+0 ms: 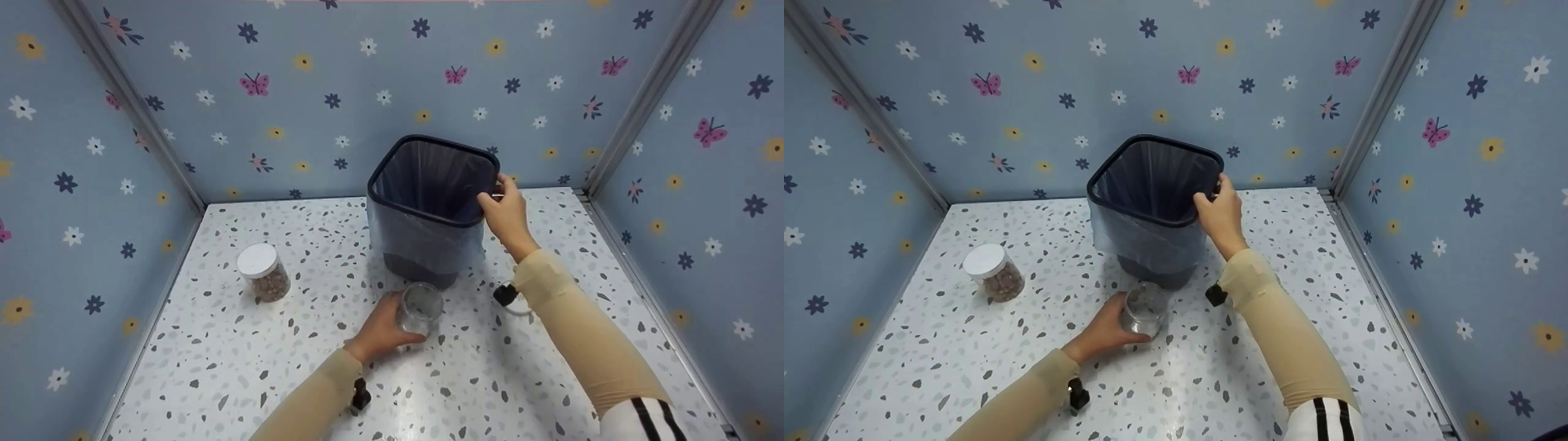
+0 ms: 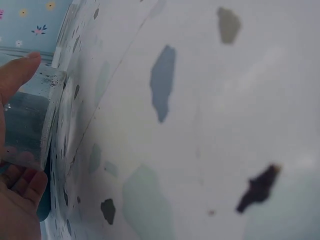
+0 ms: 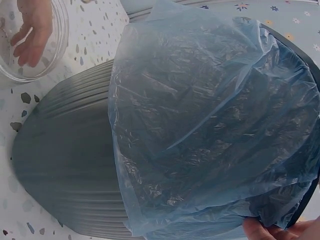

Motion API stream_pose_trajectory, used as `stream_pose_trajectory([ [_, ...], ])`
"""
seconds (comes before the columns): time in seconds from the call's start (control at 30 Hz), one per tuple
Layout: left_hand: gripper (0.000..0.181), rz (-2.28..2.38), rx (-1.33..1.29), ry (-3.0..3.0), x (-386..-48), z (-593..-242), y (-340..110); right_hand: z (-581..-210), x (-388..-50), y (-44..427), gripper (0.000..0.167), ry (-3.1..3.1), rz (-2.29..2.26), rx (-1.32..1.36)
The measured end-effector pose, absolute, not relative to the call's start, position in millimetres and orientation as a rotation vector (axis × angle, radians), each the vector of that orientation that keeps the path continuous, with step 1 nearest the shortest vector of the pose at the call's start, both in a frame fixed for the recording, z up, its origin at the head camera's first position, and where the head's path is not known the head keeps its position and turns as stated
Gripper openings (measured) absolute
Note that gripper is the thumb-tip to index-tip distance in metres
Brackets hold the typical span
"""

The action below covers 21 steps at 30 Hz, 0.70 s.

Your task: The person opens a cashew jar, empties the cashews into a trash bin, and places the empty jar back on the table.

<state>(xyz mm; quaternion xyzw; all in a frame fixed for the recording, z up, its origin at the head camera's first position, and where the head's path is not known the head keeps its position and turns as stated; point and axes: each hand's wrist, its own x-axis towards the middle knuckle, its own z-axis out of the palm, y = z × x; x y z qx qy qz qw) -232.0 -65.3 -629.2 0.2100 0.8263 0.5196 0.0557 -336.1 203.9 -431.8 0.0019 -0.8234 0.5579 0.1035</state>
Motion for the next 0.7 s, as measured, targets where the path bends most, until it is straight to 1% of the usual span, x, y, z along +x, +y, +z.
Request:
stream_pose_trajectory([
  [0.2, 0.094, 1.667, 0.609, 2.435, -231.7, -630.8, -65.2, -431.1, -335.2, 203.4, 0.069, -2.425, 1.633, 0.012],
  [0.5, 0.107, 1.641, 0.536, 2.443, -228.2, -634.0, -69.6, -432.5, -336.6, 203.7, 0.07, -2.416, 1.661, 0.006],
  [0.7, 0.108, 1.67, 0.548, 2.416, -229.0, -637.2, -70.5, -431.9, -336.5, 204.2, 0.071, -2.416, 1.675, 0.001],
])
